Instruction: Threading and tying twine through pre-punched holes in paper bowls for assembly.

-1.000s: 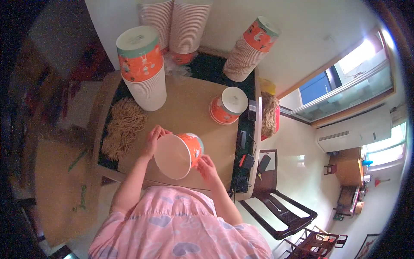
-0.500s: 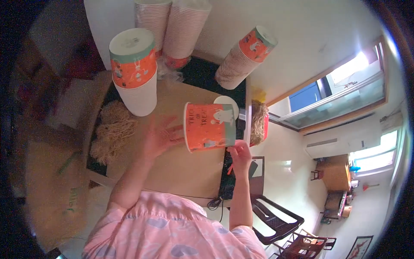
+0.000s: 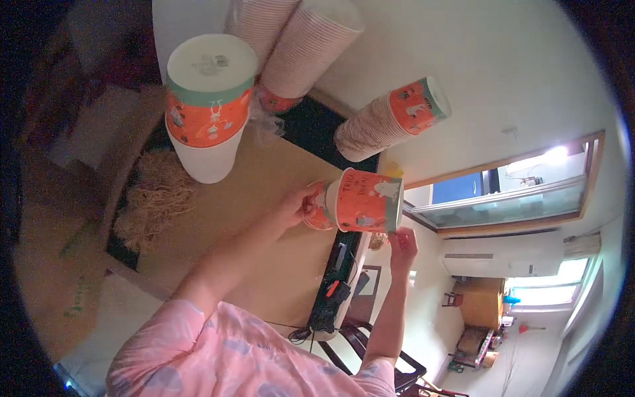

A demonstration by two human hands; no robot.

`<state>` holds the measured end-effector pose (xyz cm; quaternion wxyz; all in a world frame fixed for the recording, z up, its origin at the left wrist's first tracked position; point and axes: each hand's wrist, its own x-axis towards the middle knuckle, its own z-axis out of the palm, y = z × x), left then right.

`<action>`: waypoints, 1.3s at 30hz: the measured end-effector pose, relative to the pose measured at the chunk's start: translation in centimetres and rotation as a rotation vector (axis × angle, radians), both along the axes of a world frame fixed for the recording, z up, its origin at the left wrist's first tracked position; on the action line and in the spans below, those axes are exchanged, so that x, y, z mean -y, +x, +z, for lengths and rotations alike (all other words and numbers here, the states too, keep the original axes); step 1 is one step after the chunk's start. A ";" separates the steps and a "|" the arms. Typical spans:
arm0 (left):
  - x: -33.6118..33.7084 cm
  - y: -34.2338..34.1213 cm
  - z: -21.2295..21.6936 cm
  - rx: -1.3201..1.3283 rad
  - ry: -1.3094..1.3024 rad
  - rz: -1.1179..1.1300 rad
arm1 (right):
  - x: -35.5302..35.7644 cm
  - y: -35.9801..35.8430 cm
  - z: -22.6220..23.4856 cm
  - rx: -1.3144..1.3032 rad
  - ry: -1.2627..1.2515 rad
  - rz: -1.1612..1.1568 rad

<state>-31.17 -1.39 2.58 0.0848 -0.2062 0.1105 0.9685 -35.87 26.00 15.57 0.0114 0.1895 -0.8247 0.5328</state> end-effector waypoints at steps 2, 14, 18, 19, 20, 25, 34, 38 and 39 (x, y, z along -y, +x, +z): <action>-0.1 -0.7 -1.1 -0.062 -0.060 -0.016 | 0.5 -0.7 -0.1 -0.009 -0.021 0.043; -2.7 -0.1 -1.8 -0.352 -1.206 0.159 | 1.4 0.1 0.8 -0.038 0.007 0.019; -4.9 1.5 -0.4 -0.346 -0.997 -0.065 | 1.2 0.2 -0.1 -0.107 0.063 0.003; -5.0 1.7 -0.4 -0.374 -0.876 -0.171 | 1.2 0.3 -0.3 -0.108 0.065 0.003; -4.9 2.1 -0.7 -0.393 -0.757 -0.272 | 1.8 0.5 -0.4 -0.096 0.059 -0.003; -4.8 1.6 -4.0 -0.493 -1.162 -0.310 | 2.7 0.8 -0.8 -0.177 0.124 0.016; -2.7 0.5 -3.6 -0.395 -1.481 0.118 | 3.6 1.7 1.0 -0.260 0.280 0.011; -0.3 -1.0 -1.9 -0.358 -1.656 0.331 | 4.4 2.3 1.5 -0.308 0.339 0.006; -0.1 -1.5 -2.5 -0.353 -1.658 0.335 | 4.7 2.4 1.5 -0.325 0.383 -0.008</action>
